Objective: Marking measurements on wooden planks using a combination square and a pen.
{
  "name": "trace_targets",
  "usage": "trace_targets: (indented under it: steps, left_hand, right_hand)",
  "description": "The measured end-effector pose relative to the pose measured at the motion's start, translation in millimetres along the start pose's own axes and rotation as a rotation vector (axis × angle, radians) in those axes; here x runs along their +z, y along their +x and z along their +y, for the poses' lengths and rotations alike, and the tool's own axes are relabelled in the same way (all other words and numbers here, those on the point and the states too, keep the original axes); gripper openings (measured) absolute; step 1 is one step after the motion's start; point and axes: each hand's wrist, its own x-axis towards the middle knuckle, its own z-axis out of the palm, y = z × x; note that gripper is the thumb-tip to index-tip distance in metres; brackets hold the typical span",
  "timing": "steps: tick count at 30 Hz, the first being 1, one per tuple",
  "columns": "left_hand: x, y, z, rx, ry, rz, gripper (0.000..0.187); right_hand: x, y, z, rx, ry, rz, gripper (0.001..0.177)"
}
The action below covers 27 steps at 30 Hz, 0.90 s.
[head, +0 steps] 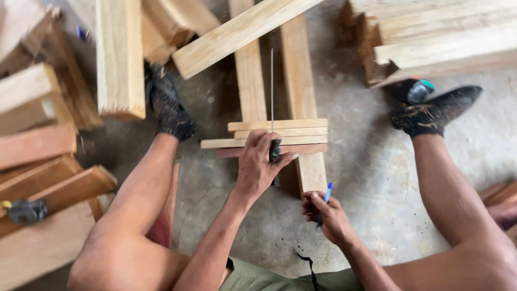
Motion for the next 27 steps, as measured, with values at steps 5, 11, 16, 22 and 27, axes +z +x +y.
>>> trace_targets:
  steps: [5,11,16,22,27]
  left_hand:
    - [45,-22,33,-0.267,-0.771,0.004,0.039]
    - [88,-34,50,-0.563,-1.317,-0.065,0.027]
    - [114,-41,58,-0.514,-1.123,-0.074,0.031]
    - [93,-24,39,-0.455,-0.89,-0.587,0.083]
    - [41,49,-15,-0.01,0.551,-0.641,0.142]
  right_hand:
    - [24,-24,-36,0.08,0.385,-0.199,0.041]
    - [-4,-26,-37,-0.015,0.798,-0.111,0.038]
    - [-18,-41,-51,-0.011,0.924,-0.085,0.04]
    - [-59,-28,-55,-0.217,0.832,0.121,0.041]
    - [-91,-26,-61,-0.436,0.706,0.225,0.037]
